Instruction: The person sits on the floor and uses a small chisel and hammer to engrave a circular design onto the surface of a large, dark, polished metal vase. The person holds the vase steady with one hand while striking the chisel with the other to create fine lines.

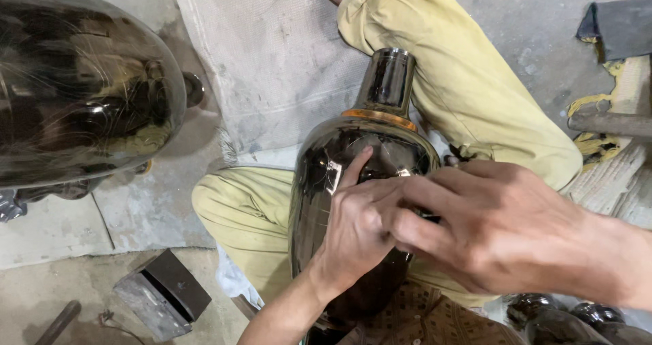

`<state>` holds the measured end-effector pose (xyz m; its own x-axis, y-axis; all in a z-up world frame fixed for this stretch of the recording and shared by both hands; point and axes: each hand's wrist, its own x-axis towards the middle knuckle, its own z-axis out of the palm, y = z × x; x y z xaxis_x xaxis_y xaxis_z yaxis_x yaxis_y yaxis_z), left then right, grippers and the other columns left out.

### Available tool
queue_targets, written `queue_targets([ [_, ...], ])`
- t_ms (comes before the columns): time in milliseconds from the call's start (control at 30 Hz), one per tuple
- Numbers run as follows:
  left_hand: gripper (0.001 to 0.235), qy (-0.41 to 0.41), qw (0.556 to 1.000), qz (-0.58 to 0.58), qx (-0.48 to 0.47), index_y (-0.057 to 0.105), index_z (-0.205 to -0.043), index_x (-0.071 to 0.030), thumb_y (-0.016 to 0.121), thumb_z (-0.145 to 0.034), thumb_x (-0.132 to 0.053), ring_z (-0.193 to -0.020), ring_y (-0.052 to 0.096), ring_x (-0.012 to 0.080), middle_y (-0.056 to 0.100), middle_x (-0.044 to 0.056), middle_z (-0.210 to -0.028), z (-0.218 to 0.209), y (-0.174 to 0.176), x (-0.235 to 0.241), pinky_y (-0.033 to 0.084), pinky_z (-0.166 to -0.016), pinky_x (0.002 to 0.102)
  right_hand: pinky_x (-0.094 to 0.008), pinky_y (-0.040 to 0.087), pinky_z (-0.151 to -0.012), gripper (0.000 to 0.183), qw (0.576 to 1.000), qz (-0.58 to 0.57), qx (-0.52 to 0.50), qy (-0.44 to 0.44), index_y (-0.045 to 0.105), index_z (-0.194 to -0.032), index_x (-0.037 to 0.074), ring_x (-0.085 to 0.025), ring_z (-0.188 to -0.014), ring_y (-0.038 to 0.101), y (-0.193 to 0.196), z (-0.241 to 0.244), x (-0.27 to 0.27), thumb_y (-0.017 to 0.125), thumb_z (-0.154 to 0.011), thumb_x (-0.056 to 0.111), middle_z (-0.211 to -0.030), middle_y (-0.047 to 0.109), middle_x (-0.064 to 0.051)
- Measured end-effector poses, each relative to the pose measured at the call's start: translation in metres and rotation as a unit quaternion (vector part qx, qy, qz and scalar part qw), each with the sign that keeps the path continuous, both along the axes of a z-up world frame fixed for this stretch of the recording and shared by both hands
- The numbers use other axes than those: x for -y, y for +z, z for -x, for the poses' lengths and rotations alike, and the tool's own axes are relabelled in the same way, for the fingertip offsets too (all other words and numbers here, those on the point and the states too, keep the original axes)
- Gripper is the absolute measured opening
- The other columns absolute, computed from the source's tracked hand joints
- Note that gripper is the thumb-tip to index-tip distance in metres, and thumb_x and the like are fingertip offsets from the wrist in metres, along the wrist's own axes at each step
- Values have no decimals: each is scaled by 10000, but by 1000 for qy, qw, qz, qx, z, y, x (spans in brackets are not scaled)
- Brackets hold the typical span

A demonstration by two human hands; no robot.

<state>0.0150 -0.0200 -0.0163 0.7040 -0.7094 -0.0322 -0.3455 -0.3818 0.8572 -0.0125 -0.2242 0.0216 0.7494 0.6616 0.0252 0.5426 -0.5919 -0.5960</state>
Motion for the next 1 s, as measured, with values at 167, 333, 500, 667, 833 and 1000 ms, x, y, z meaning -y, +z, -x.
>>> queue_targets([
  [167,264,35,997,17,-66,754,-1164,-46,682,-927,-137,-877,778,233,775,102,-919,1,-1,0,366,-1209,619,-400,567,-847,667,978,-184,-94,-30,566,-1294,89,-263,-975,716,44,-56,29,697,-683,321,-1050,701,-111],
  [333,108,0,1000,-2,4,724,-1008,-78,700,-903,-92,-867,777,233,778,82,-899,1,-3,-2,388,-1215,610,-342,566,-635,551,971,-154,-153,-100,630,-1357,72,-180,-824,701,36,-42,4,670,-844,270,-1028,746,-73],
  [500,145,-1,1000,-1,-6,739,-1065,-19,705,-928,-53,-910,768,249,784,101,-928,-2,-8,-3,358,-1234,583,-294,419,-352,441,997,-50,-49,-22,635,-1322,72,-142,-598,581,6,-14,-2,618,-890,-14,-957,700,-76],
  [667,226,78,996,-7,-43,677,-1178,-52,653,-959,-101,-1130,749,260,753,159,-1157,1,-7,-1,399,-1231,529,-284,511,-412,646,998,58,7,8,614,-1337,87,-176,-716,678,3,1,9,627,-692,62,-944,656,-49],
  [833,830,119,986,-115,21,460,-1415,47,801,-814,-412,-1449,406,463,488,273,-1499,4,-10,-15,270,-1212,602,-311,520,-389,738,956,264,-118,-52,566,-1539,265,-115,-517,614,-7,-11,26,679,-826,109,-918,636,38],
  [1000,583,57,980,-189,25,561,-1272,-91,785,-868,-446,-1488,366,450,435,238,-1543,15,-14,-18,221,-1213,672,-364,488,-339,624,941,260,-188,-106,663,-1404,343,-156,-355,569,-15,-29,29,742,-807,509,-837,645,43],
])
